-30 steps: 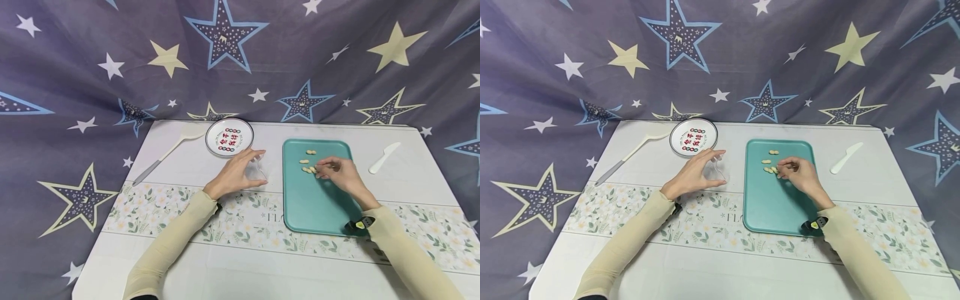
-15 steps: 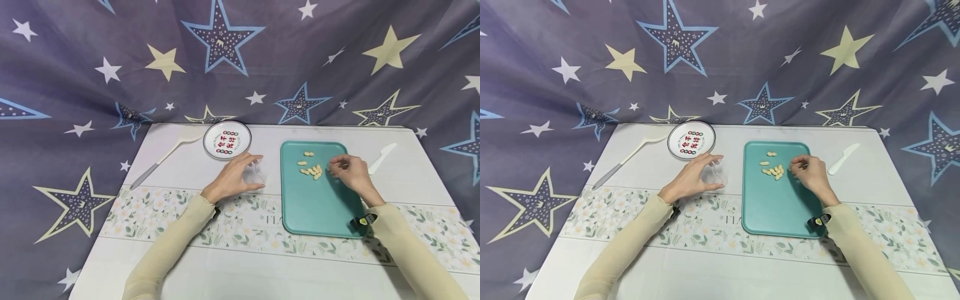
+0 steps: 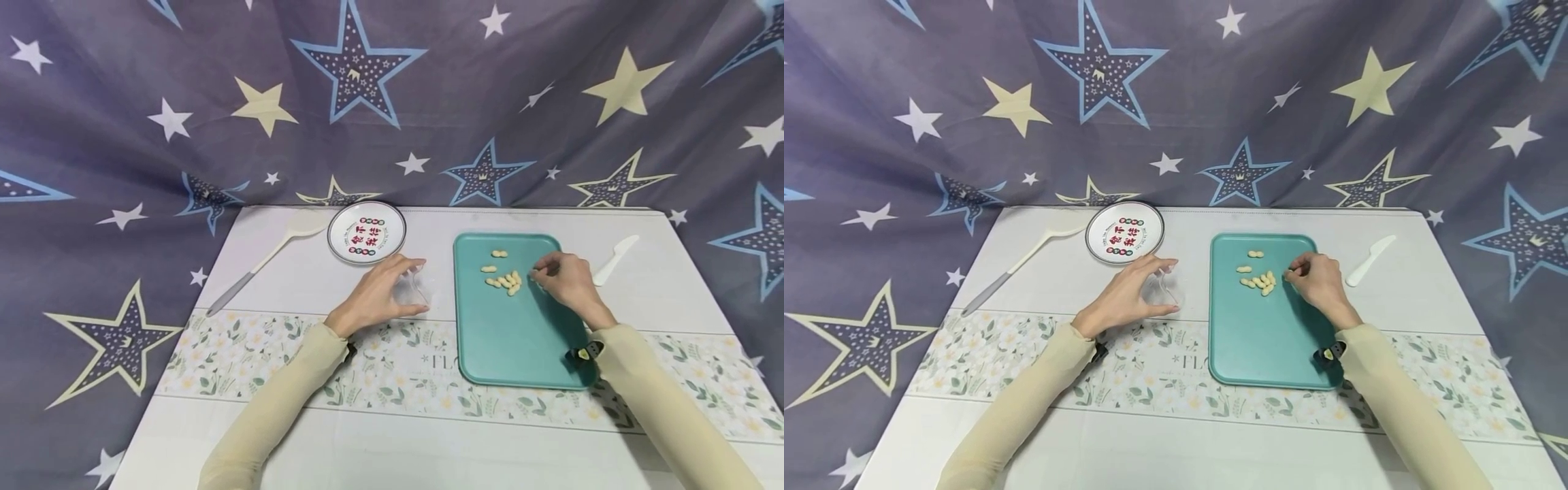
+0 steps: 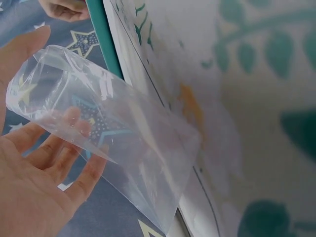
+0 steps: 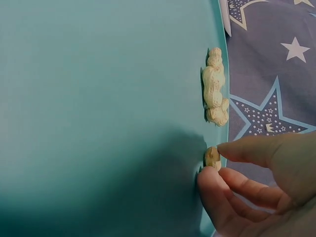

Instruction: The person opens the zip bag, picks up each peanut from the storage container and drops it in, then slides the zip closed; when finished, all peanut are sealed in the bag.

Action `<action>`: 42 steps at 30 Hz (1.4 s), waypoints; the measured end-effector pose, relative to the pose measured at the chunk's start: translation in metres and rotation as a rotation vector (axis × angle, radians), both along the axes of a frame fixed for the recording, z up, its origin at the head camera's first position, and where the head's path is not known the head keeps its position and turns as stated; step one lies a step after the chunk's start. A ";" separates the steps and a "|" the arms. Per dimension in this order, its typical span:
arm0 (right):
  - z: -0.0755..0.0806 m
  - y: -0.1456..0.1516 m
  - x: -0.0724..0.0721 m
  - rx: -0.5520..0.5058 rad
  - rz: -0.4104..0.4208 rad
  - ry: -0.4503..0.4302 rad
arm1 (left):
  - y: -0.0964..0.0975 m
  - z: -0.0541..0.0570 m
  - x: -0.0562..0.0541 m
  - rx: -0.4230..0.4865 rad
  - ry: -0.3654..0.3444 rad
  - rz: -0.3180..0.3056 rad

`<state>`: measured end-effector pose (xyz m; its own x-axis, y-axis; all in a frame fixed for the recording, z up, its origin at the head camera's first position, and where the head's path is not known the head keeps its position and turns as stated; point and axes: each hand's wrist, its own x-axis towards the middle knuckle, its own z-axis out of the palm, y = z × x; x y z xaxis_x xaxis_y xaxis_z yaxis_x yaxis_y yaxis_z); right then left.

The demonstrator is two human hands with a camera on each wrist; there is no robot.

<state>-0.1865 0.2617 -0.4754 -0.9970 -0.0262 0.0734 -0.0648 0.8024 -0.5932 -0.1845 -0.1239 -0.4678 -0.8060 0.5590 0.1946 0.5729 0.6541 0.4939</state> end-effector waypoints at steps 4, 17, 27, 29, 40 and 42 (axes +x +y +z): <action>0.001 -0.002 -0.001 0.000 0.012 -0.024 | -0.001 0.000 0.001 -0.006 0.005 0.002; -0.001 -0.005 -0.005 0.008 0.045 -0.063 | -0.003 0.001 0.004 -0.012 0.006 0.003; 0.008 -0.010 0.001 -0.034 0.030 -0.032 | -0.002 -0.001 0.004 -0.015 0.001 -0.003; 0.011 -0.013 0.003 -0.042 0.039 -0.007 | -0.002 -0.001 0.004 -0.015 -0.001 -0.005; 0.026 -0.041 0.012 -0.116 0.159 0.076 | 0.001 0.001 0.002 -0.009 0.007 -0.023; 0.027 -0.047 0.013 -0.134 0.187 0.078 | 0.001 0.001 0.001 -0.008 0.012 -0.028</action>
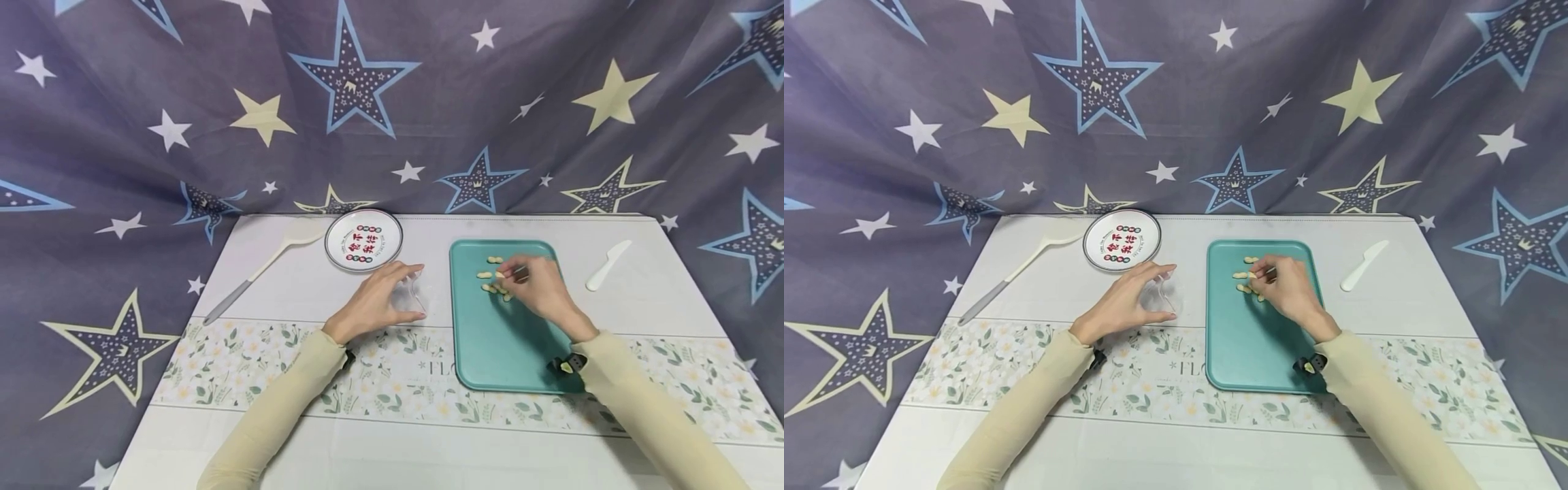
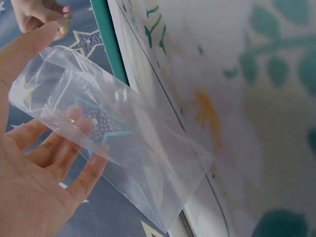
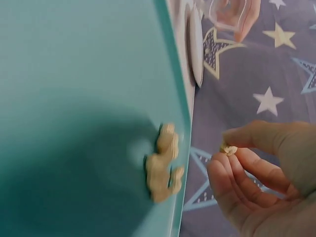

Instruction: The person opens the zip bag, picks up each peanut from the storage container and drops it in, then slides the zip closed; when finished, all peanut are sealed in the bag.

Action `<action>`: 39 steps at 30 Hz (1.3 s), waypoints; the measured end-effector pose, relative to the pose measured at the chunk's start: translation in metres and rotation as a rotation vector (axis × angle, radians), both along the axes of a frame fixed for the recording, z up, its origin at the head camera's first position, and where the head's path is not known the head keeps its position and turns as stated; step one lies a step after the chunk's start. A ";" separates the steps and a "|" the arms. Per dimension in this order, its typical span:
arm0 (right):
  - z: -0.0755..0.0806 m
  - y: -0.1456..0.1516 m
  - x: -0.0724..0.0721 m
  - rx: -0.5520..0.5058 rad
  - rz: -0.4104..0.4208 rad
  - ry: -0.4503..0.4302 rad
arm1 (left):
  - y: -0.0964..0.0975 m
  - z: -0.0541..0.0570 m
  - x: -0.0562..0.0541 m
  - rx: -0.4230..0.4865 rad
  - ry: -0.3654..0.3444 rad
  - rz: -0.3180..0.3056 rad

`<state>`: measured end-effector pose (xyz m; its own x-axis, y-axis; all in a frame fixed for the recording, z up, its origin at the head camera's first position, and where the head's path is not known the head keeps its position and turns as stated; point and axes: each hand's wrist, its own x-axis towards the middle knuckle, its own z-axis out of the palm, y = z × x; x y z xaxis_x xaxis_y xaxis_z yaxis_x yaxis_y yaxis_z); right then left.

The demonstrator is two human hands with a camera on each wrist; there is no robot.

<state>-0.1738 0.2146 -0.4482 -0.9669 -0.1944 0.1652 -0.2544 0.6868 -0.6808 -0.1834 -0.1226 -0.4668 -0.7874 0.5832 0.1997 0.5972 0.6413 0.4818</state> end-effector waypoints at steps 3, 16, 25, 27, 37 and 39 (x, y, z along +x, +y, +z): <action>0.001 -0.010 0.002 -0.017 0.034 -0.006 | 0.001 -0.001 0.000 0.003 0.003 -0.005; -0.001 -0.052 0.009 -0.099 0.108 -0.038 | 0.005 0.000 0.000 0.000 -0.026 -0.007; -0.004 -0.080 0.011 -0.170 0.145 -0.065 | 0.008 0.000 0.001 0.002 -0.032 -0.017; -0.003 -0.086 0.011 -0.185 0.156 -0.070 | 0.008 0.000 0.001 -0.002 -0.026 -0.018; -0.002 -0.103 0.014 -0.194 0.215 -0.100 | 0.010 -0.002 0.001 0.008 -0.025 -0.025; -0.003 -0.105 0.015 -0.194 0.224 -0.103 | 0.011 -0.002 0.001 0.016 -0.030 -0.024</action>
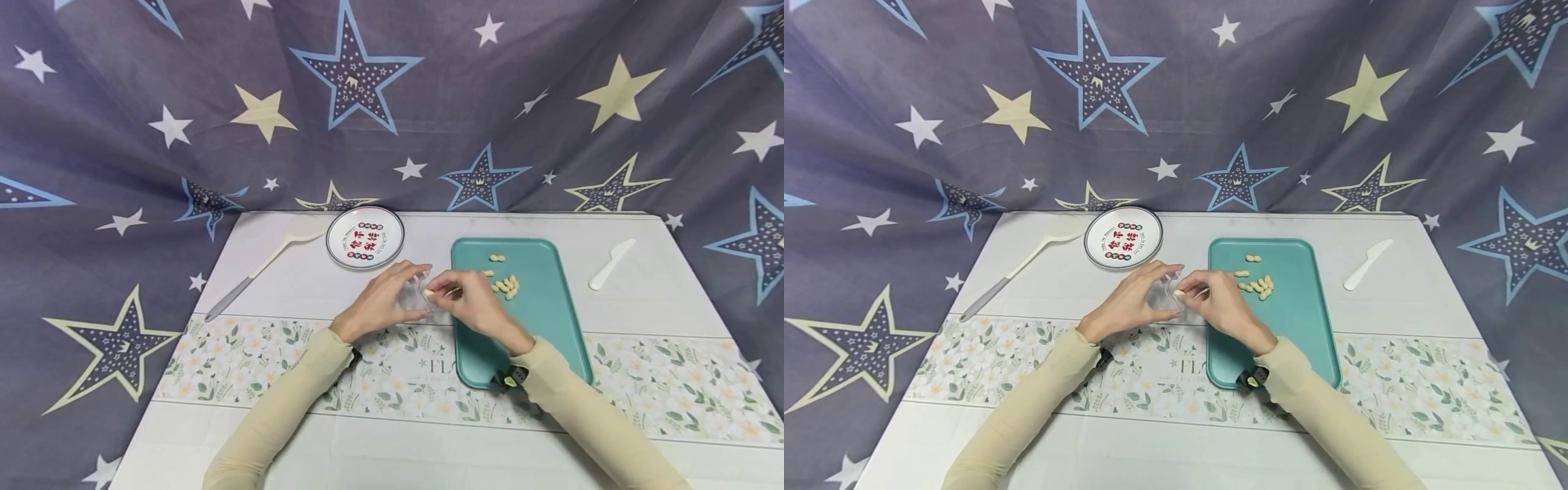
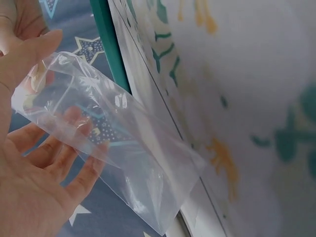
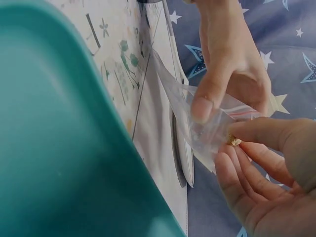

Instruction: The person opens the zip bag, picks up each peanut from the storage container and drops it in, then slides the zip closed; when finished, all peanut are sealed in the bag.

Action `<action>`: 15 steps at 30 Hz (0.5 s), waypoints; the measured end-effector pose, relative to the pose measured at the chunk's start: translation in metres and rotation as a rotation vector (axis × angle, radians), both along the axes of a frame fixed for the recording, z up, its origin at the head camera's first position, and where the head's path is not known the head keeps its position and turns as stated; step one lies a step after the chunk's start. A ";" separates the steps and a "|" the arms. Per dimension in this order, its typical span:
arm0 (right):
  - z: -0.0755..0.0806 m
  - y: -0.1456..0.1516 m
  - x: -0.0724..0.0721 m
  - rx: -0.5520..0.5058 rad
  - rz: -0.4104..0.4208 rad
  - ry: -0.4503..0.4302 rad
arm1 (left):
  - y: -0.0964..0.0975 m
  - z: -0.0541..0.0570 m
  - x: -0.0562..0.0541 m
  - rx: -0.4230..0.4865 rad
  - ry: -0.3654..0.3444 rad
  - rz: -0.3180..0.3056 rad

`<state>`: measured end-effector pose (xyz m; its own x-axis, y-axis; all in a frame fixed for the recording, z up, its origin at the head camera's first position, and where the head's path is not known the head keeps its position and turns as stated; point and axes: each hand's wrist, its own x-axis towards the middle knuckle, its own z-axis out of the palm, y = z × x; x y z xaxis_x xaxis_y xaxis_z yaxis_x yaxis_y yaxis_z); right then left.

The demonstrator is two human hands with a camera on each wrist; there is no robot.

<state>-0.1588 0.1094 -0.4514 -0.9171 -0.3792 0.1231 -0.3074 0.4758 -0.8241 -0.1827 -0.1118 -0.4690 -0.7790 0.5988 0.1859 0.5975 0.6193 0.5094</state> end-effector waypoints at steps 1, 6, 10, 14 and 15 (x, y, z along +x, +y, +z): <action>-0.001 -0.001 0.000 -0.001 0.004 0.001 | 0.000 0.000 0.000 0.003 0.000 0.000; -0.004 -0.002 0.001 -0.001 0.012 0.005 | 0.001 0.000 0.000 0.014 0.007 0.000; -0.005 -0.002 0.001 -0.007 0.015 0.008 | 0.000 0.001 0.001 0.020 0.021 0.002; -0.004 -0.002 0.002 -0.019 0.020 0.012 | -0.001 0.002 0.002 0.022 0.025 0.003; -0.004 -0.001 0.002 -0.021 0.022 0.017 | -0.001 0.002 0.002 0.020 0.025 0.004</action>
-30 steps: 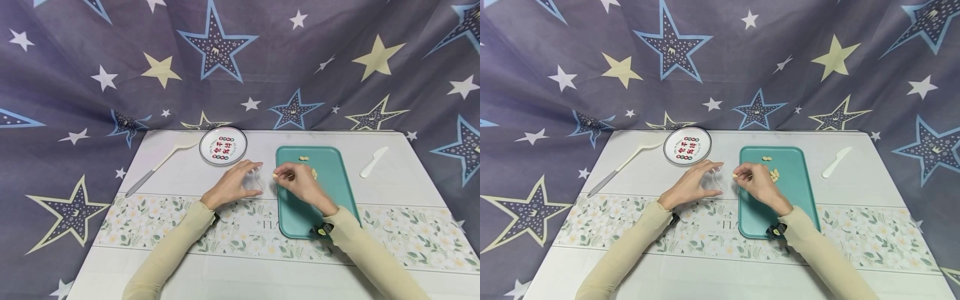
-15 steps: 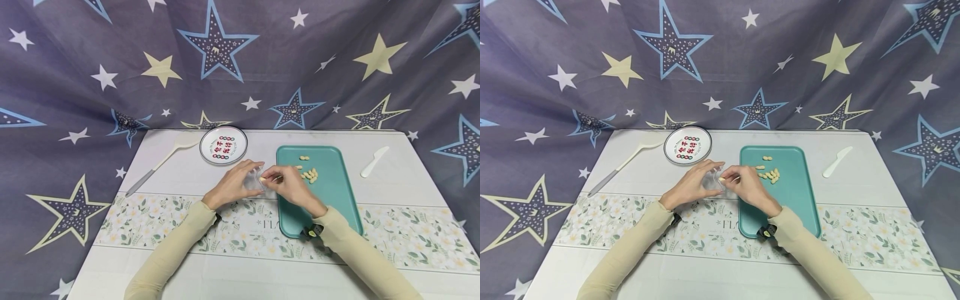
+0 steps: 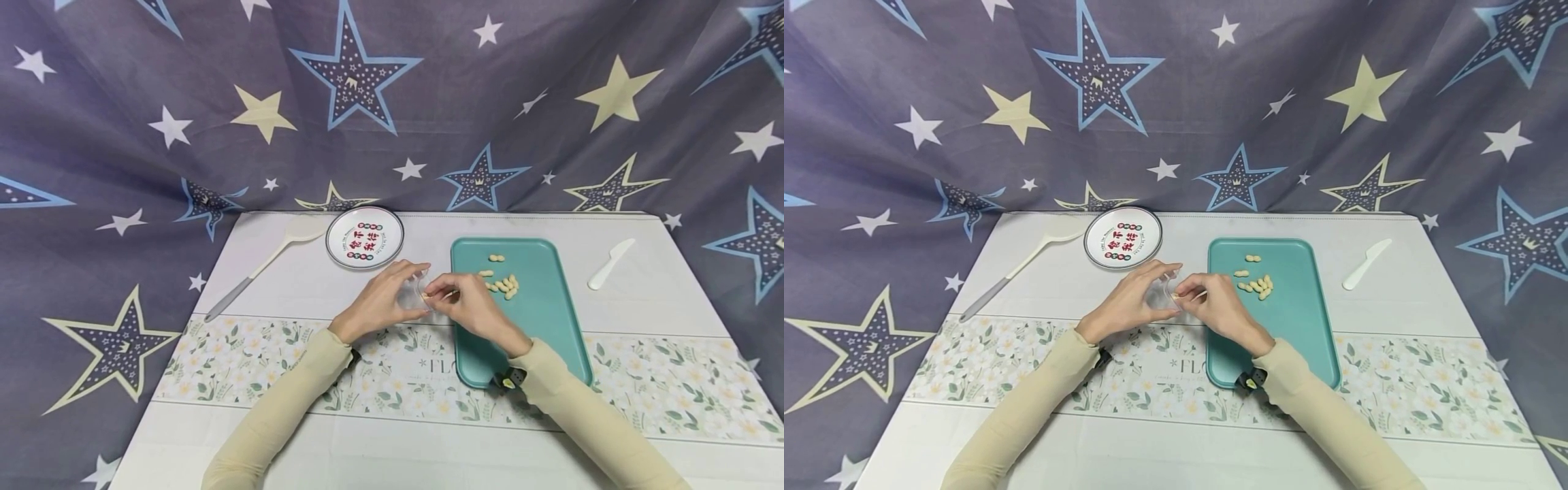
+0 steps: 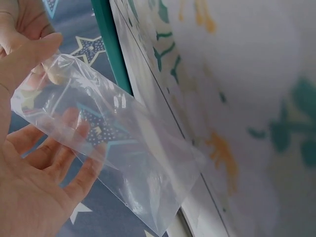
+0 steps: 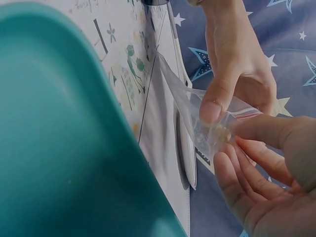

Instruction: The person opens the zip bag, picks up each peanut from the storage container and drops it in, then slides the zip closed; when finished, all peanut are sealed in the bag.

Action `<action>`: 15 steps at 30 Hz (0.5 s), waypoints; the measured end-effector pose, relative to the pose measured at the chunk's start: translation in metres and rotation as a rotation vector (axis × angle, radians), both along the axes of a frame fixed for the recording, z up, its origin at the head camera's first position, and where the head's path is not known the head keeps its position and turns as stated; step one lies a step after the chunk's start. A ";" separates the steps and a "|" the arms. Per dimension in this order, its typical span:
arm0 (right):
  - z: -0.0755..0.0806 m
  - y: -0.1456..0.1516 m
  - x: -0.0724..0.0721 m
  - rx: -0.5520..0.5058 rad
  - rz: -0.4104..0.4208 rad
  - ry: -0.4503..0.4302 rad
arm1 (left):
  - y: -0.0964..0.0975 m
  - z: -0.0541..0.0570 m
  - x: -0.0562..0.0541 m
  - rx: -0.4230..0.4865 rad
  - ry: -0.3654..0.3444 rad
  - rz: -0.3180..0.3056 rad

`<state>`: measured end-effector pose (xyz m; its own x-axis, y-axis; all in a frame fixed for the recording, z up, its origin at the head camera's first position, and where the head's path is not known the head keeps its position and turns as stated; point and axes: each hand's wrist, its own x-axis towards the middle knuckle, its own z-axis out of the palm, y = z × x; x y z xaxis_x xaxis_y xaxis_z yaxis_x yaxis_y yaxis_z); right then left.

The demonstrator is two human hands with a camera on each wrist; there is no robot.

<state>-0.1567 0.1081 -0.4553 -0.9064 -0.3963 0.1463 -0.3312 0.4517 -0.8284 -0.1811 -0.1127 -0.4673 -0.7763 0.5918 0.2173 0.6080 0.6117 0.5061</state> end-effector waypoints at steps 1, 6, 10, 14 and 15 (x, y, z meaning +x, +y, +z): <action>0.000 0.001 0.000 -0.005 0.003 0.004 | 0.000 0.000 0.000 -0.002 -0.001 0.001; -0.001 0.005 -0.001 -0.014 -0.001 0.041 | -0.001 0.000 0.000 -0.010 0.000 0.010; 0.000 0.012 -0.003 -0.012 -0.022 0.066 | -0.001 0.000 0.000 -0.010 -0.003 0.017; 0.001 0.021 -0.006 0.003 -0.054 0.067 | -0.001 0.001 0.000 0.002 -0.002 0.016; 0.000 0.024 -0.007 0.007 -0.061 0.072 | -0.002 0.001 0.000 0.004 0.000 0.016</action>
<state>-0.1635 0.1318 -0.4552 -0.9162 -0.3417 0.2091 -0.3611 0.4783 -0.8005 -0.1815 -0.1142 -0.4658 -0.7855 0.5783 0.2203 0.5984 0.6191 0.5085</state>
